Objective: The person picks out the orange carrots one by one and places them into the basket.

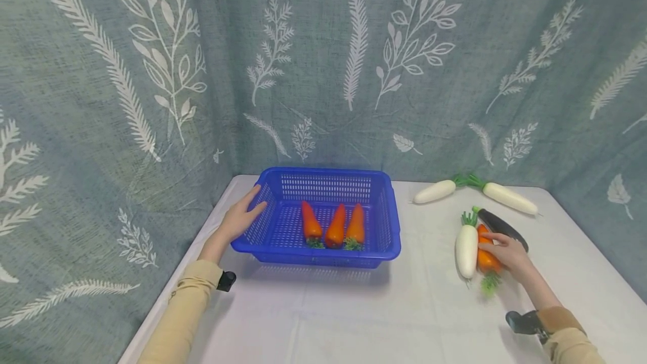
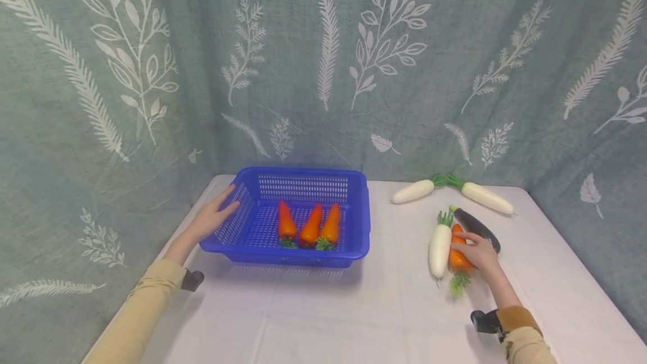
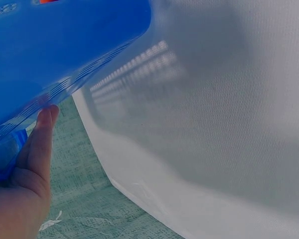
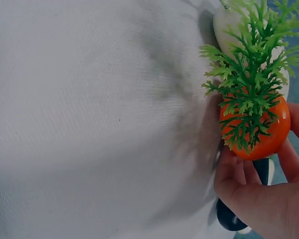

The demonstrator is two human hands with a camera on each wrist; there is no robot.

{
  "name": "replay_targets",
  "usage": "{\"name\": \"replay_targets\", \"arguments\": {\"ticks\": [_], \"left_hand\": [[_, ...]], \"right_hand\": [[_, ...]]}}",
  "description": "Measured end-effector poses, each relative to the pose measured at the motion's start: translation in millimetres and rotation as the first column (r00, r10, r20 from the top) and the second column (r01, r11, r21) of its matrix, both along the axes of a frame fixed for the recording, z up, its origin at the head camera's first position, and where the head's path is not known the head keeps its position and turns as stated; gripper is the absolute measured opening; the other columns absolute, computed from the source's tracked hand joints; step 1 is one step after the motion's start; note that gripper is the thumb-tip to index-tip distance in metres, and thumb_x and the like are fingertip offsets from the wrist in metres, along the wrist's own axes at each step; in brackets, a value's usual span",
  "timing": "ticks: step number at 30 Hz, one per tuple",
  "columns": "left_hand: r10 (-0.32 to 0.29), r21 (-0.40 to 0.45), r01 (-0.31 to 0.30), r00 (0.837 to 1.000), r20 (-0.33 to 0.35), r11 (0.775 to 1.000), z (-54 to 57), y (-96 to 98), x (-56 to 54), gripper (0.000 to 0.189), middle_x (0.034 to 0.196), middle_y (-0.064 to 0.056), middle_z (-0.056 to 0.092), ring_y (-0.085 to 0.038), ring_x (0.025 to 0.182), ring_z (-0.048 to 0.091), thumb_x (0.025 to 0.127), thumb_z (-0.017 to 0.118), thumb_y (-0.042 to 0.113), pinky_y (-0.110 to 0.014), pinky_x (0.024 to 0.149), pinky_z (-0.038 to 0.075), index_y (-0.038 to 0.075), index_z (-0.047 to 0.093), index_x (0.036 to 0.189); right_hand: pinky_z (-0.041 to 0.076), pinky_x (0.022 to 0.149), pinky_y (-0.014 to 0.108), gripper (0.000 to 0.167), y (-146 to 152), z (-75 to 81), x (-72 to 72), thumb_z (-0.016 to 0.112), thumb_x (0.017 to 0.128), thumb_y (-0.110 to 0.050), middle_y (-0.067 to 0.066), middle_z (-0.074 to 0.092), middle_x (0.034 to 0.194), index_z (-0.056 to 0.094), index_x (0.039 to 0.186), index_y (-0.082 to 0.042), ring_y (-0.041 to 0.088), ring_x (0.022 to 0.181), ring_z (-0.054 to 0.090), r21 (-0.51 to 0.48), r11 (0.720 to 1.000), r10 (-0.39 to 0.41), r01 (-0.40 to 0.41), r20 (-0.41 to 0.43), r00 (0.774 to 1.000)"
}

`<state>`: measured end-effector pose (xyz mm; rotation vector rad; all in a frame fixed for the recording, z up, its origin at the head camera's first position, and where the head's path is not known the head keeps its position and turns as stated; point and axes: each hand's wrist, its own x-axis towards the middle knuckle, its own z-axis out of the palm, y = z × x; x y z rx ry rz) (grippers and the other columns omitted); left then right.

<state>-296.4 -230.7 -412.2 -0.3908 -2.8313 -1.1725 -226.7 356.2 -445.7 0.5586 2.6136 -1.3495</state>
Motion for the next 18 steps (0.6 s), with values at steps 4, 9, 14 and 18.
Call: {"name": "replay_targets", "arguments": {"ticks": [4, 9, 14, 18], "left_hand": [[-0.001, 0.002, 0.001, 1.000, -0.004, 1.000, -0.3, 0.2, 0.2, 0.061, 0.157, -0.026, 0.018, -0.046, 0.142, 0.020, 0.106, 0.042, 0.029, -0.058, 0.115, 0.018, -0.002, 0.020, 0.154], [-0.003, -0.002, 0.003, 1.000, -0.012, 1.000, -0.1, 0.2, 0.8, 0.062, 0.157, -0.026, 0.019, -0.046, 0.142, 0.020, 0.106, 0.041, 0.030, -0.058, 0.115, 0.019, -0.002, 0.020, 0.153], [-0.004, 0.003, 0.004, 1.000, -0.010, 1.000, -0.1, 0.1, 1.5, 0.062, 0.157, -0.026, 0.018, -0.046, 0.142, 0.020, 0.106, 0.041, 0.031, -0.058, 0.115, 0.018, -0.002, 0.019, 0.154], [-0.005, 0.001, 0.005, 1.000, -0.012, 1.000, 0.2, 0.4, 2.0, 0.061, 0.157, -0.027, 0.018, -0.046, 0.142, 0.020, 0.106, 0.041, 0.030, -0.058, 0.115, 0.018, -0.002, 0.019, 0.153]], "right_hand": [[0.052, 0.085, 0.035, 0.065, 0.7, 2.7, 0.7, 0.058, 0.096, -0.027, 0.040, 0.025, 0.145, 0.033, 0.144, 0.008, 0.045, 0.117, 0.045, -0.015, 1.000, -0.001, 0.001, -0.025, 1.000], [0.048, 0.074, 0.026, 0.065, 2.1, 9.1, 2.9, 0.057, 0.096, -0.027, 0.039, 0.027, 0.145, 0.033, 0.145, 0.009, 0.044, 0.116, 0.045, -0.027, 1.000, 0.013, -0.014, -0.048, 0.999], [0.050, 0.084, 0.038, 0.064, 3.4, 15.1, 3.7, 0.056, 0.098, -0.027, 0.039, 0.024, 0.146, 0.032, 0.145, 0.009, 0.047, 0.118, 0.042, -0.058, 0.998, 0.011, -0.014, -0.059, 0.998], [0.049, 0.091, 0.045, 0.066, 4.3, 21.6, 3.9, 0.056, 0.098, -0.029, 0.040, 0.022, 0.147, 0.030, 0.146, 0.008, 0.048, 0.121, 0.040, -0.084, 0.996, -0.001, -0.004, -0.060, 0.998]]}}
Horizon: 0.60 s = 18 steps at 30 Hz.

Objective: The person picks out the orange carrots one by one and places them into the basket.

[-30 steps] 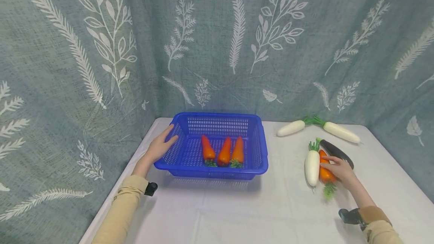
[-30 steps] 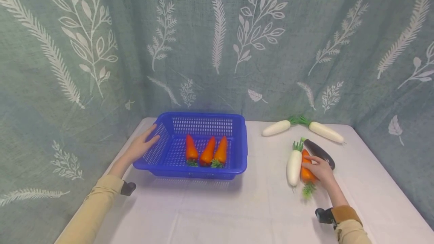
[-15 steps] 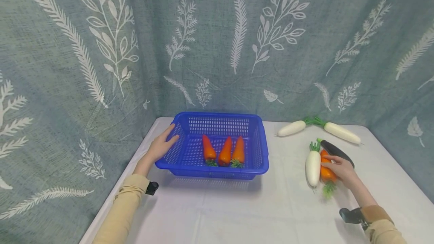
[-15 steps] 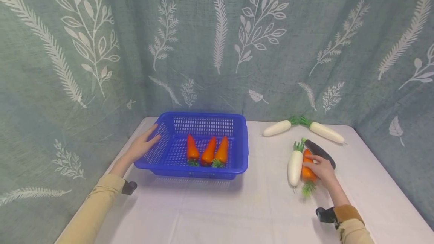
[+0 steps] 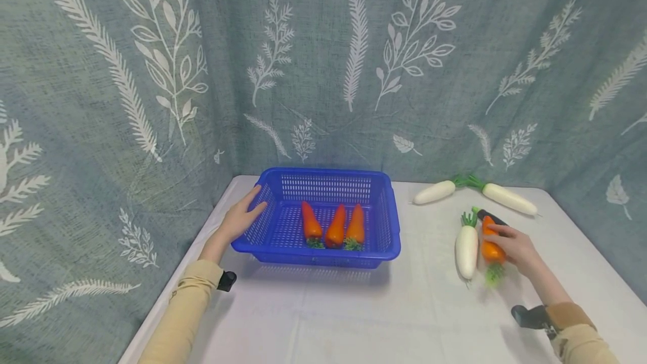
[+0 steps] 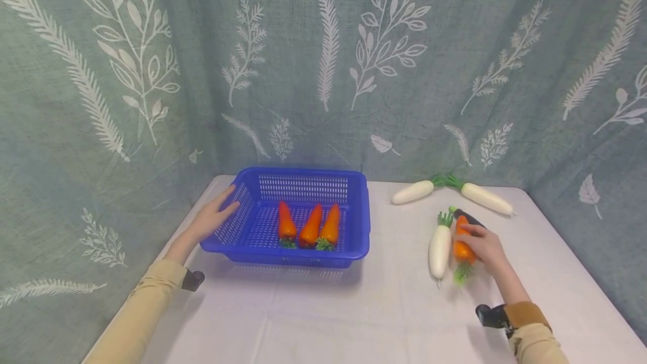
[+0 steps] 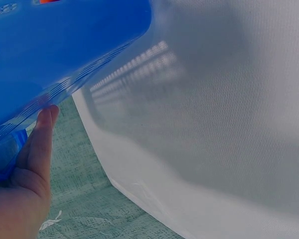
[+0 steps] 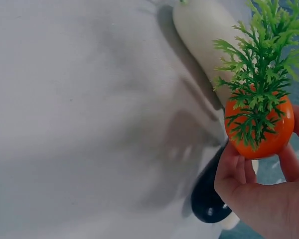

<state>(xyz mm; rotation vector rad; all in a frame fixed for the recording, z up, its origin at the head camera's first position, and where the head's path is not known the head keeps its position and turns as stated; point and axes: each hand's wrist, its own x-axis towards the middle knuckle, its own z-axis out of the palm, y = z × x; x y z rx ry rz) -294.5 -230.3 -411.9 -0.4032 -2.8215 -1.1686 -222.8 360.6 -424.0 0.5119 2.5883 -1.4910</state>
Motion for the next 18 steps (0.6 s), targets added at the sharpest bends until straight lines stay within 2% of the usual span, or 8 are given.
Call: {"name": "replay_targets", "arguments": {"ticks": [2, 5, 7, 12, 18], "left_hand": [[0.001, -0.002, -0.001, 1.000, -0.001, 1.000, 0.0, 0.2, -0.1, 0.062, 0.157, -0.027, 0.019, -0.046, 0.142, 0.020, 0.106, 0.041, 0.030, -0.058, 0.115, 0.019, -0.002, 0.019, 0.153], [0.003, -0.003, -0.003, 1.000, -0.001, 1.000, -0.3, 0.0, -0.4, 0.062, 0.157, -0.026, 0.019, -0.047, 0.141, 0.021, 0.106, 0.041, 0.031, -0.059, 0.115, 0.019, -0.002, 0.020, 0.153], [0.003, -0.002, -0.003, 1.000, -0.001, 1.000, -0.7, -0.4, -0.9, 0.061, 0.157, -0.026, 0.019, -0.047, 0.141, 0.021, 0.106, 0.041, 0.030, -0.059, 0.115, 0.019, -0.002, 0.020, 0.153], [0.005, -0.007, -0.005, 1.000, 0.000, 1.000, -0.9, -1.0, -1.8, 0.060, 0.157, -0.026, 0.019, -0.046, 0.141, 0.021, 0.106, 0.042, 0.028, -0.058, 0.115, 0.019, -0.003, 0.020, 0.153], [0.005, -0.004, -0.005, 1.000, -0.006, 1.000, -0.3, 0.0, -1.9, 0.059, 0.156, -0.027, 0.019, -0.047, 0.141, 0.022, 0.106, 0.042, 0.025, -0.059, 0.114, 0.020, -0.003, 0.021, 0.153]], "right_hand": [[0.051, 0.083, 0.036, 0.067, 0.4, 3.0, 0.5, 0.056, 0.097, -0.030, 0.039, 0.022, 0.147, 0.030, 0.147, 0.008, 0.046, 0.119, 0.041, -0.005, 1.000, -0.006, 0.006, -0.006, 1.000], [0.049, 0.070, 0.024, 0.068, 2.8, 7.6, 0.3, 0.056, 0.097, -0.031, 0.039, 0.025, 0.145, 0.029, 0.146, 0.008, 0.041, 0.112, 0.045, -0.002, 1.000, 0.007, -0.007, -0.023, 1.000], [0.049, 0.067, 0.019, 0.068, 4.2, 10.8, 0.1, 0.055, 0.098, -0.030, 0.039, 0.026, 0.144, 0.028, 0.147, 0.009, 0.039, 0.110, 0.047, 0.001, 1.000, 0.016, -0.016, -0.029, 0.999], [0.052, 0.065, 0.023, 0.067, 6.0, 19.4, -1.1, 0.052, 0.100, -0.028, 0.041, 0.027, 0.141, 0.025, 0.148, 0.009, 0.037, 0.104, 0.049, -0.011, 1.000, 0.017, -0.017, -0.047, 0.999], [0.052, 0.068, 0.022, 0.067, 5.2, 23.8, -1.0, 0.051, 0.100, -0.030, 0.041, 0.026, 0.142, 0.024, 0.148, 0.009, 0.046, 0.114, 0.046, -0.016, 1.000, 0.001, -0.001, -0.045, 0.999]]}}
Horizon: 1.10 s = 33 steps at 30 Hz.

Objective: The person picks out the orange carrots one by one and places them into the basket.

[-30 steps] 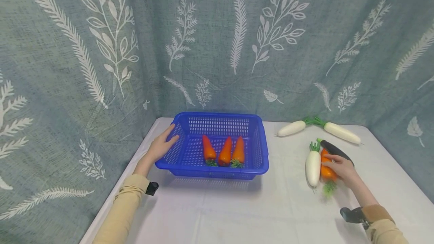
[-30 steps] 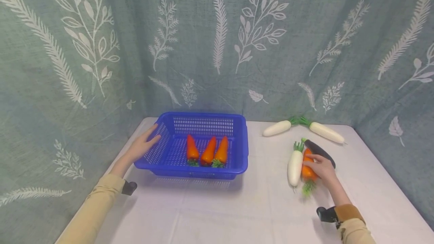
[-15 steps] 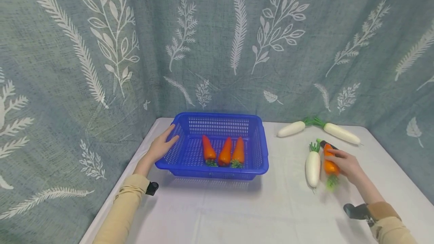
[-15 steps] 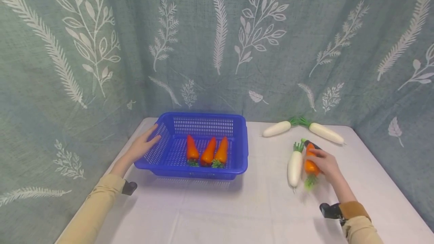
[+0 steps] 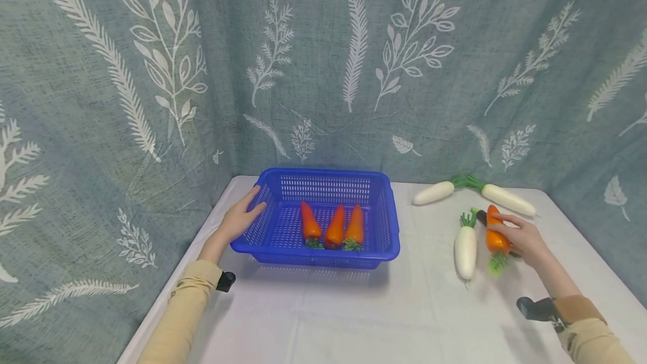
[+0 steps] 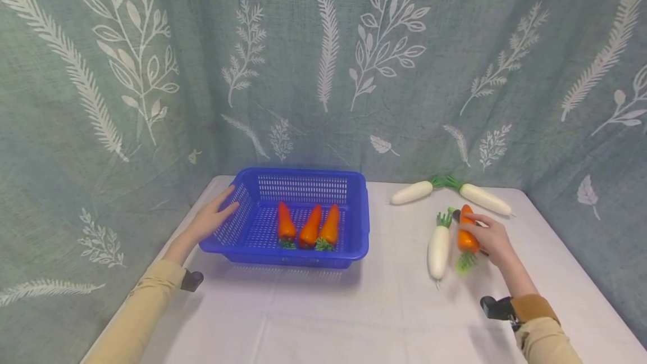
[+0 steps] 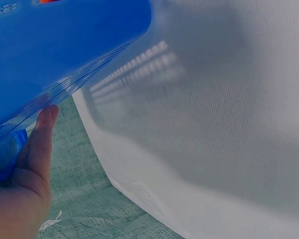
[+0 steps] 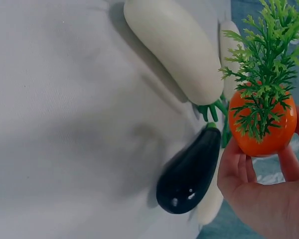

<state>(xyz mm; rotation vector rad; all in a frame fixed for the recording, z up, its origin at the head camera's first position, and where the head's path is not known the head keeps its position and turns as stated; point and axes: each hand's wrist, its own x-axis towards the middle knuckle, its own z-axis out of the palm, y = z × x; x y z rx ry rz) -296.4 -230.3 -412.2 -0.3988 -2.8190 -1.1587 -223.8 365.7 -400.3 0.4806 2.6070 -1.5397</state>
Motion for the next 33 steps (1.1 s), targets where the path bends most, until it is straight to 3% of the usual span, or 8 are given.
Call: {"name": "replay_targets", "arguments": {"ticks": [12, 14, 17, 20, 22, 33], "left_hand": [[-0.009, 0.005, 0.009, 1.000, -0.013, 1.000, -0.5, 0.1, 1.1, 0.060, 0.156, -0.026, 0.021, -0.046, 0.141, 0.022, 0.105, 0.043, 0.028, -0.058, 0.115, 0.019, -0.004, 0.022, 0.153], [-0.011, 0.002, 0.011, 1.000, -0.011, 1.000, -1.1, -0.3, 0.7, 0.061, 0.156, -0.027, 0.020, -0.047, 0.141, 0.022, 0.105, 0.043, 0.029, -0.059, 0.115, 0.019, -0.004, 0.022, 0.153], [-0.009, 0.004, 0.009, 1.000, -0.006, 1.000, -1.9, -0.6, 0.2, 0.062, 0.156, -0.026, 0.020, -0.046, 0.141, 0.022, 0.105, 0.043, 0.029, -0.059, 0.115, 0.019, -0.003, 0.021, 0.153], [-0.009, 0.003, 0.009, 1.000, -0.008, 1.000, -2.7, -0.9, -0.1, 0.061, 0.156, -0.027, 0.020, -0.046, 0.141, 0.022, 0.105, 0.043, 0.028, -0.059, 0.115, 0.020, -0.003, 0.021, 0.153], [-0.008, 0.009, 0.008, 1.000, -0.007, 1.000, -3.0, -1.2, -0.4, 0.061, 0.157, -0.026, 0.020, -0.046, 0.141, 0.021, 0.105, 0.043, 0.027, -0.058, 0.115, 0.019, -0.003, 0.021, 0.153], [-0.006, 0.004, 0.006, 1.000, -0.011, 1.000, -1.8, -0.9, -0.3, 0.061, 0.156, -0.027, 0.021, -0.047, 0.140, 0.023, 0.105, 0.042, 0.030, -0.060, 0.114, 0.020, -0.003, 0.022, 0.153]], "right_hand": [[0.053, 0.074, 0.021, 0.070, -10.3, 1.9, -0.8, 0.048, 0.101, -0.033, 0.037, 0.019, 0.150, 0.020, 0.151, 0.007, 0.046, 0.127, 0.038, -0.102, 0.995, -0.005, 0.006, 0.011, 1.000], [0.052, 0.073, 0.019, 0.070, -13.0, 3.0, -1.2, 0.048, 0.101, -0.033, 0.037, 0.019, 0.150, 0.020, 0.151, 0.007, 0.042, 0.123, 0.042, -0.113, 0.994, 0.001, 0.000, 0.005, 1.000], [0.053, 0.072, 0.017, 0.069, -17.0, 4.4, -2.2, 0.049, 0.102, -0.032, 0.036, 0.019, 0.151, 0.020, 0.151, 0.007, 0.025, 0.106, 0.054, -0.171, 0.985, 0.020, -0.023, -0.016, 1.000], [0.053, 0.073, 0.016, 0.067, -21.8, 5.0, -3.7, 0.048, 0.103, -0.028, 0.035, 0.018, 0.151, 0.019, 0.151, 0.008, 0.004, 0.089, 0.053, -0.229, 0.972, 0.046, -0.055, -0.044, 0.998], [0.054, 0.074, 0.016, 0.066, -26.0, 5.6, -4.5, 0.048, 0.103, -0.027, 0.034, 0.019, 0.151, 0.019, 0.151, 0.009, -0.003, 0.082, 0.051, -0.253, 0.964, 0.062, -0.076, -0.060, 0.996], [0.052, 0.075, 0.015, 0.069, -52.4, 12.9, -9.6, 0.051, 0.102, -0.031, 0.029, 0.022, 0.152, 0.020, 0.152, 0.004, -0.001, 0.087, 0.050, -0.276, 0.956, 0.084, -0.101, -0.073, 0.994]]}}
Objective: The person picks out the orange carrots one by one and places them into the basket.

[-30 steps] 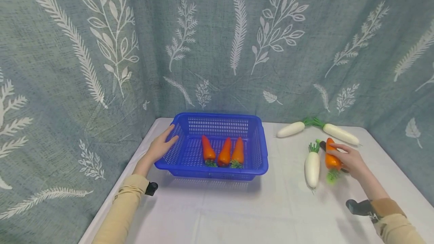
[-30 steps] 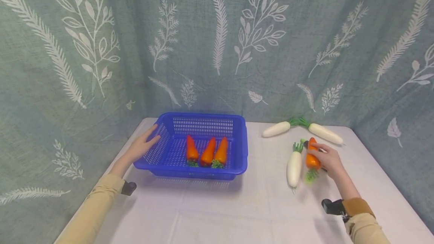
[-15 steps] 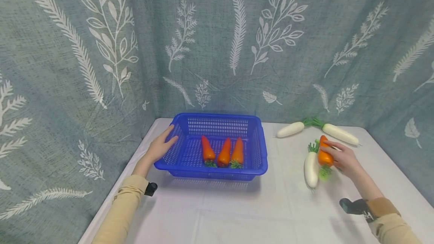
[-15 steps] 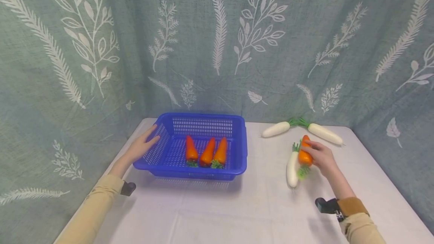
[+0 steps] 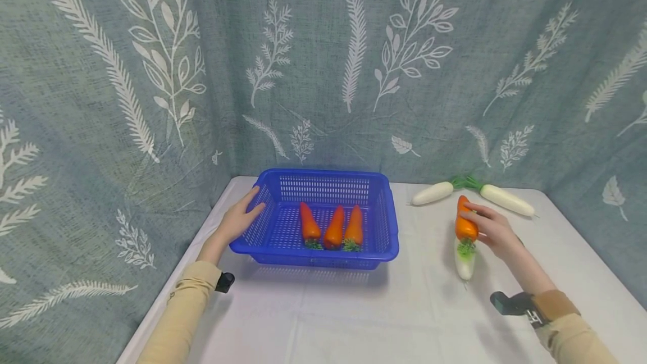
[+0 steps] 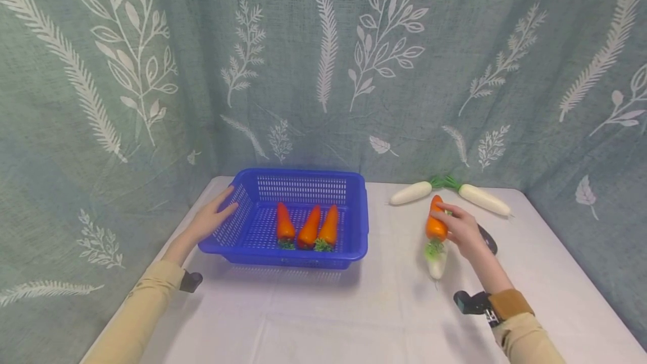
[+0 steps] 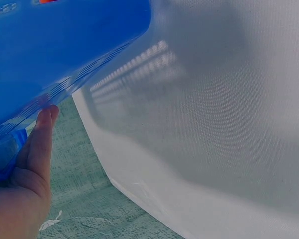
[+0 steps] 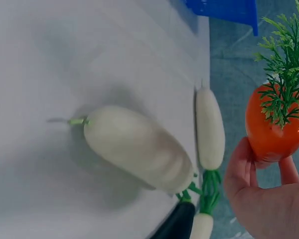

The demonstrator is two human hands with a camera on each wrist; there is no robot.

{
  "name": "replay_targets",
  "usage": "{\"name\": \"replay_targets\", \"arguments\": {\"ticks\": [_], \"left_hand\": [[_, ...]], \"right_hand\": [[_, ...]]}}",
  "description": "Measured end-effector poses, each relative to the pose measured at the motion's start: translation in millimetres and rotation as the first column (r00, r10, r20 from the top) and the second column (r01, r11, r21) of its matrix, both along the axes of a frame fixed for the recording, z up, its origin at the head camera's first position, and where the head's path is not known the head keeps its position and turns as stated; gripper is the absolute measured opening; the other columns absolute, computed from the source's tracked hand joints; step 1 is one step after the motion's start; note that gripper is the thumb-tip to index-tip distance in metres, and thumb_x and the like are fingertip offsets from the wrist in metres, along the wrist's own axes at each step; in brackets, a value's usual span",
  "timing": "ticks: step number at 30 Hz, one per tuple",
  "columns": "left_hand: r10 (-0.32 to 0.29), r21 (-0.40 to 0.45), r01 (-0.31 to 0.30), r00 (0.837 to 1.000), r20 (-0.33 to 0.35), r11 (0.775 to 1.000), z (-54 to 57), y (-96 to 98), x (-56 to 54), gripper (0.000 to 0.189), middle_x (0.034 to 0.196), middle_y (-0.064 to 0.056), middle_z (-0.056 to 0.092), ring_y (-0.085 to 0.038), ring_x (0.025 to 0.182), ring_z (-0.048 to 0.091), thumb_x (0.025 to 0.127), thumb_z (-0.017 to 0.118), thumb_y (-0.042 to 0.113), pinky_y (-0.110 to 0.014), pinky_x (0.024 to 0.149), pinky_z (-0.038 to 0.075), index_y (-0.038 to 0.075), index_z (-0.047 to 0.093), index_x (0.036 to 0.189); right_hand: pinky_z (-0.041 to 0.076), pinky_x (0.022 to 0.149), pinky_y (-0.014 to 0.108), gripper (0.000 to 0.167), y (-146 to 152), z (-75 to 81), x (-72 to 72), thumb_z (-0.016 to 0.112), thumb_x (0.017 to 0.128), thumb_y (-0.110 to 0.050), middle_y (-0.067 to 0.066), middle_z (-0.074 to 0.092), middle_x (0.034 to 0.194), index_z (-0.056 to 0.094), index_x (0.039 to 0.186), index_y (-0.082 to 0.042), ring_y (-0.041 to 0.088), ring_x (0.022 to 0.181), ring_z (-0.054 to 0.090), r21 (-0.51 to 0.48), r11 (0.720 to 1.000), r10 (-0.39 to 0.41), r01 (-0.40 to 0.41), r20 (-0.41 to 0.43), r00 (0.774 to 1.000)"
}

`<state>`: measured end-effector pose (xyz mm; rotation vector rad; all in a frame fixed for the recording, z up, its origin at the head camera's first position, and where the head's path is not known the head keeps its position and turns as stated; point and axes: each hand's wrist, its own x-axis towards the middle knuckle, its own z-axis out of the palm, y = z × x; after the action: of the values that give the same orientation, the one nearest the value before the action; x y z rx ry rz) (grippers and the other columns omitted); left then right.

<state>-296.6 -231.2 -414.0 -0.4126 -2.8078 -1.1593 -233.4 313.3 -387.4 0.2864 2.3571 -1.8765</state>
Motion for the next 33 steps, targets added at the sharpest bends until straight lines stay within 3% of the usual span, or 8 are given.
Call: {"name": "replay_targets", "arguments": {"ticks": [13, 19, 24, 33], "left_hand": [[-0.003, 0.001, 0.003, 1.000, 0.000, 1.000, 2.0, -0.3, 0.9, 0.061, 0.156, -0.027, 0.020, -0.047, 0.141, 0.021, 0.105, 0.042, 0.030, -0.059, 0.114, 0.019, -0.003, 0.021, 0.153], [0.000, 0.005, 0.000, 1.000, -0.003, 1.000, 3.7, 0.7, 2.4, 0.061, 0.156, -0.027, 0.019, -0.046, 0.141, 0.021, 0.106, 0.041, 0.029, -0.058, 0.115, 0.018, -0.004, 0.021, 0.153], [0.003, 0.002, -0.003, 1.000, -0.001, 1.000, 1.1, -0.2, 0.3, 0.061, 0.156, -0.026, 0.020, -0.046, 0.142, 0.021, 0.106, 0.041, 0.030, -0.057, 0.115, 0.018, -0.003, 0.021, 0.153], [0.009, 0.002, -0.009, 1.000, 0.004, 1.000, -1.2, -0.2, -1.1, 0.060, 0.157, -0.026, 0.020, -0.046, 0.142, 0.021, 0.106, 0.042, 0.029, -0.058, 0.115, 0.019, -0.003, 0.022, 0.153]], "right_hand": [[0.050, 0.076, 0.015, 0.070, -28.7, 6.9, -8.1, 0.056, 0.100, -0.032, 0.023, 0.026, 0.153, 0.023, 0.154, -0.002, 0.008, 0.099, 0.050, -0.097, 0.995, -0.020, 0.024, 0.038, 0.999], [0.050, 0.076, 0.016, 0.070, -37.6, 9.7, -9.7, 0.057, 0.099, -0.030, 0.012, 0.044, 0.134, 0.023, 0.154, -0.001, 0.003, 0.090, 0.053, -0.131, 0.991, -0.010, 0.013, 0.022, 1.000], [0.049, 0.078, 0.017, 0.069, -44.4, 10.2, -12.1, 0.058, 0.099, -0.029, 0.011, 0.043, 0.135, 0.025, 0.154, -0.003, 0.004, 0.092, 0.053, -0.155, 0.988, -0.016, 0.020, 0.030, 0.999], [0.049, 0.077, 0.018, 0.065, -62.5, 12.7, -12.6, 0.059, 0.099, -0.025, 0.002, 0.050, 0.121, 0.030, 0.152, -0.004, 0.003, 0.088, 0.055, -0.216, 0.976, -0.016, 0.018, 0.015, 1.000]]}}
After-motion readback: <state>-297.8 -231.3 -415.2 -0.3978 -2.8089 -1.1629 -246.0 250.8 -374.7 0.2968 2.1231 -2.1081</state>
